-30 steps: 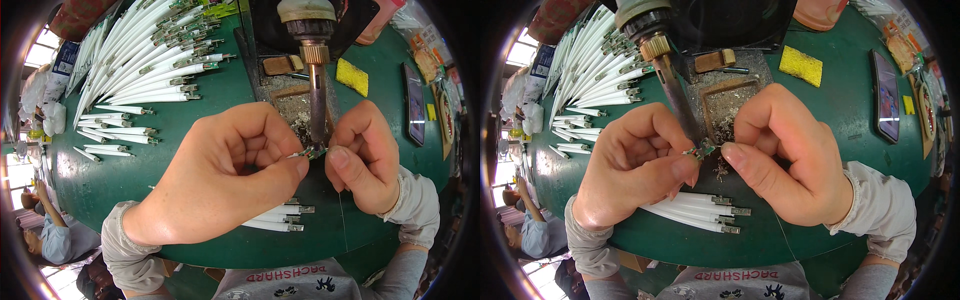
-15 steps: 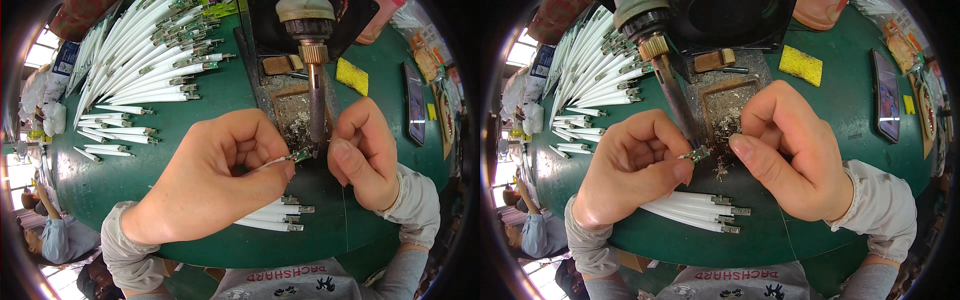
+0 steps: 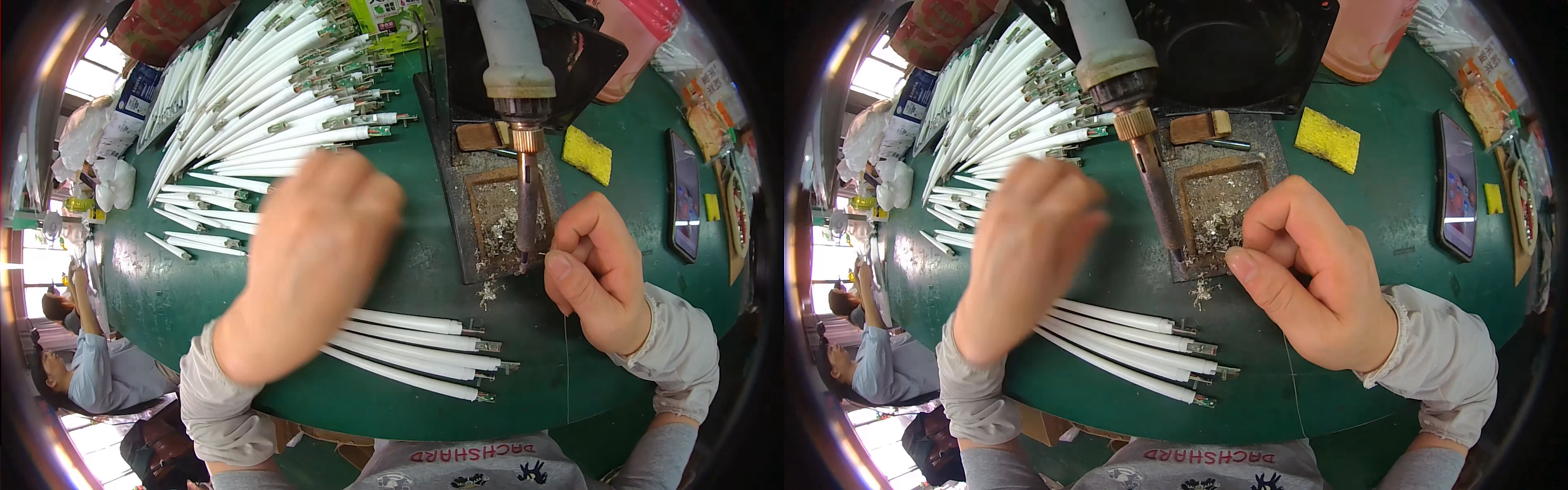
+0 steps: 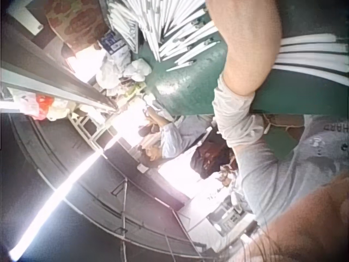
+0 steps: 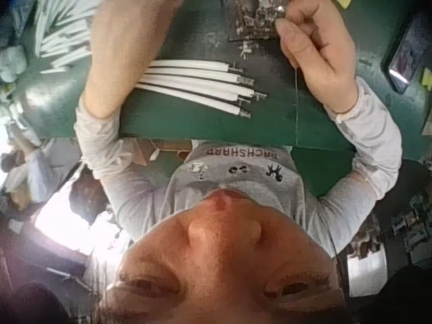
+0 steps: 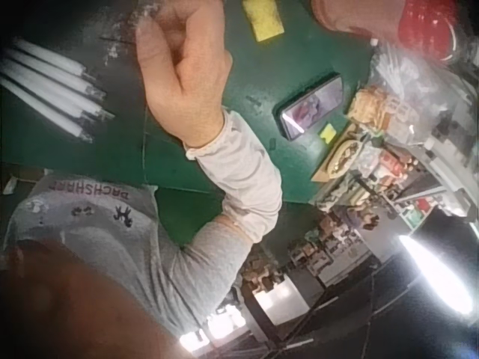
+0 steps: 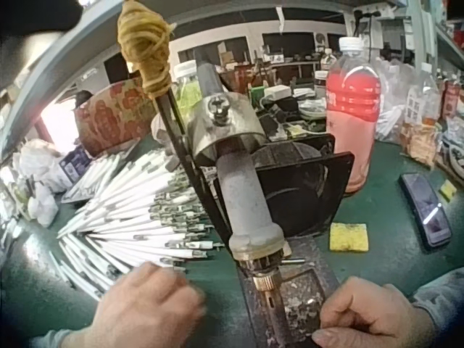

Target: The person solders small electronic components onto light tubes or wires with a soldering iron and soldering wire.

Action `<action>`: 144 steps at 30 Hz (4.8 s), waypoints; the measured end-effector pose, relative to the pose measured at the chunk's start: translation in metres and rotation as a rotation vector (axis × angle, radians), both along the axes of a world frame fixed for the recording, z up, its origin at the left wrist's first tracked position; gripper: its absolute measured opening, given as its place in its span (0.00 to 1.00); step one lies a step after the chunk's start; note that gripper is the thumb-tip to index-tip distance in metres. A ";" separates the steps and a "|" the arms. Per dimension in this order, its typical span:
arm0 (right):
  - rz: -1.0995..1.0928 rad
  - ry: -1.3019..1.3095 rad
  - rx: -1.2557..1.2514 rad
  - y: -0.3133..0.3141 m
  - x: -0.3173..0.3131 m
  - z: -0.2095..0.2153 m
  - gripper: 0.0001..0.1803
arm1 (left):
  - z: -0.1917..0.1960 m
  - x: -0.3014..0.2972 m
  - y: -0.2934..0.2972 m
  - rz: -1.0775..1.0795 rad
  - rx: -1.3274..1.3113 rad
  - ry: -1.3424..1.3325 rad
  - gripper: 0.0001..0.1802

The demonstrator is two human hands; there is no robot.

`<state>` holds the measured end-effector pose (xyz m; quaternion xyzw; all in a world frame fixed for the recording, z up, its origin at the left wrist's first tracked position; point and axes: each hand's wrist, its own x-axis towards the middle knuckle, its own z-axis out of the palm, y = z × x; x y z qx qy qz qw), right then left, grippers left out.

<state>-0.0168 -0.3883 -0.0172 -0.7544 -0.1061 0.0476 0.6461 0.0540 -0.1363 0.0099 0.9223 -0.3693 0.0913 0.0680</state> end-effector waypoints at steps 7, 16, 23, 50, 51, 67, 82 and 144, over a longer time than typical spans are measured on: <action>0.028 0.065 -0.006 0.002 0.002 0.005 0.08 | -0.003 0.026 0.016 0.057 0.179 -0.126 0.11; 0.266 0.175 -0.008 -0.002 -0.004 0.023 0.13 | 0.030 -0.009 -0.011 -0.297 -0.280 0.704 0.12; 0.266 0.178 0.012 -0.001 -0.004 0.021 0.11 | 0.029 -0.019 -0.023 -0.084 -0.480 1.257 0.11; 0.351 0.257 -0.091 0.001 0.004 0.025 0.14 | 0.020 -0.029 -0.024 0.061 -0.598 1.421 0.10; 0.353 0.238 -0.088 0.001 0.004 0.025 0.14 | 0.020 -0.029 -0.024 0.060 -0.598 1.433 0.10; 0.220 -0.720 -0.409 0.002 0.000 0.008 0.21 | 0.019 -0.029 -0.025 0.077 -0.620 1.423 0.08; 0.158 -0.751 -0.444 0.003 -0.003 0.009 0.14 | 0.020 -0.028 -0.025 0.133 -0.583 1.409 0.08; 0.201 -0.967 -0.556 -0.002 0.004 0.005 0.18 | 0.020 -0.025 -0.025 0.183 -0.688 1.589 0.10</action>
